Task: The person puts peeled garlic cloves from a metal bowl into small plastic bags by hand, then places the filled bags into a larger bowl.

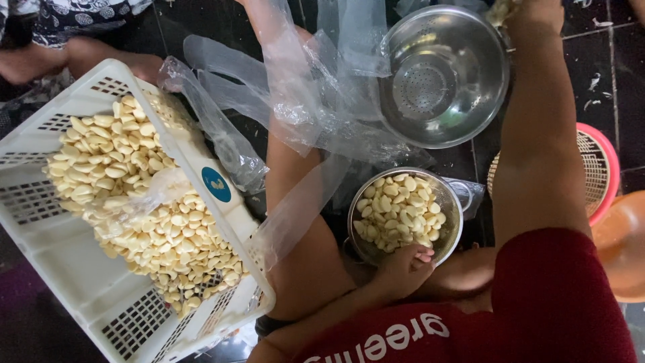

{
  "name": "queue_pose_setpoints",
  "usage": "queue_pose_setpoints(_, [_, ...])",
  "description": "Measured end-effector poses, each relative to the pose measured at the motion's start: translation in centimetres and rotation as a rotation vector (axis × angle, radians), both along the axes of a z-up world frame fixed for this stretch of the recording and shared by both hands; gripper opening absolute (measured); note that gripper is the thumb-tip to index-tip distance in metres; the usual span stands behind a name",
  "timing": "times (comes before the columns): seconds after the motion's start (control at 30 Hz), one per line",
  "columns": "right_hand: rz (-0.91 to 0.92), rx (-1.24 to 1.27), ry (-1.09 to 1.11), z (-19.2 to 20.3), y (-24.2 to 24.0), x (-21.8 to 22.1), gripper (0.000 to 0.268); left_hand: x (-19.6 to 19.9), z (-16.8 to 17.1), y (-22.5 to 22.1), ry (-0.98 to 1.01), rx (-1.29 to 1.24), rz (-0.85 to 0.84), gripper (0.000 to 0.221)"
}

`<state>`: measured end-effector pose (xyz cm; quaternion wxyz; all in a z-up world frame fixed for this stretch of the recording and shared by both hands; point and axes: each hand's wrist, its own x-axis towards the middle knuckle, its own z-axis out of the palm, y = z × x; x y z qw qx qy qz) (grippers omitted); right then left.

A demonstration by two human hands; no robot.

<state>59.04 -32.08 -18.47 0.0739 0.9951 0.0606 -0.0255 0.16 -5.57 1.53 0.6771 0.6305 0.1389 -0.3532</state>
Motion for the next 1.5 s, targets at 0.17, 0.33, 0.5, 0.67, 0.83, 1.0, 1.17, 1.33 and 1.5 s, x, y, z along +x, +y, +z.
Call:
queue_pose_setpoints(0.17, [-0.075,0.173,0.020,4.7,-1.1,-5.0,0.054,-1.1,-2.6,-1.2,-0.117,-0.029,0.058,0.037])
queue_pose_setpoints(0.33, [0.102,-0.107,-0.168,10.3,-3.0,-9.8,0.026,-0.2,-2.6,-0.9,-0.079,0.024,-0.011,0.045])
queue_pose_setpoints(0.5, [0.310,-0.001,-0.270,20.7,-1.7,-18.3,0.021,0.1,-4.2,-0.6,-0.154,0.121,-0.119,0.053])
queue_pose_setpoints(0.67, [0.552,0.134,-0.385,30.1,1.8,-30.0,0.007,0.2,-4.0,-0.2,-0.513,0.228,0.215,0.042])
queue_pose_setpoints(0.83, [0.733,0.261,-0.223,35.8,8.7,-43.9,0.028,-0.6,1.0,2.6,-1.224,0.573,0.614,0.051])
queue_pose_setpoints(1.0, [0.927,0.484,-0.060,36.4,15.6,-54.4,0.005,-2.7,7.4,4.7,-1.185,0.474,0.323,0.043])
queue_pose_setpoints(1.17, [0.870,0.673,-0.032,35.5,17.0,-57.5,0.003,-3.8,0.2,4.1,-0.943,0.227,0.129,0.049])
queue_pose_setpoints(1.33, [0.624,0.909,-0.057,30.9,15.8,-58.7,0.034,-3.7,-4.9,2.8,-1.079,0.192,0.160,0.057])
queue_pose_setpoints(1.5, [0.506,0.940,-0.090,25.9,16.6,-59.3,0.021,-3.6,-7.1,2.4,-1.068,0.597,0.064,0.030])
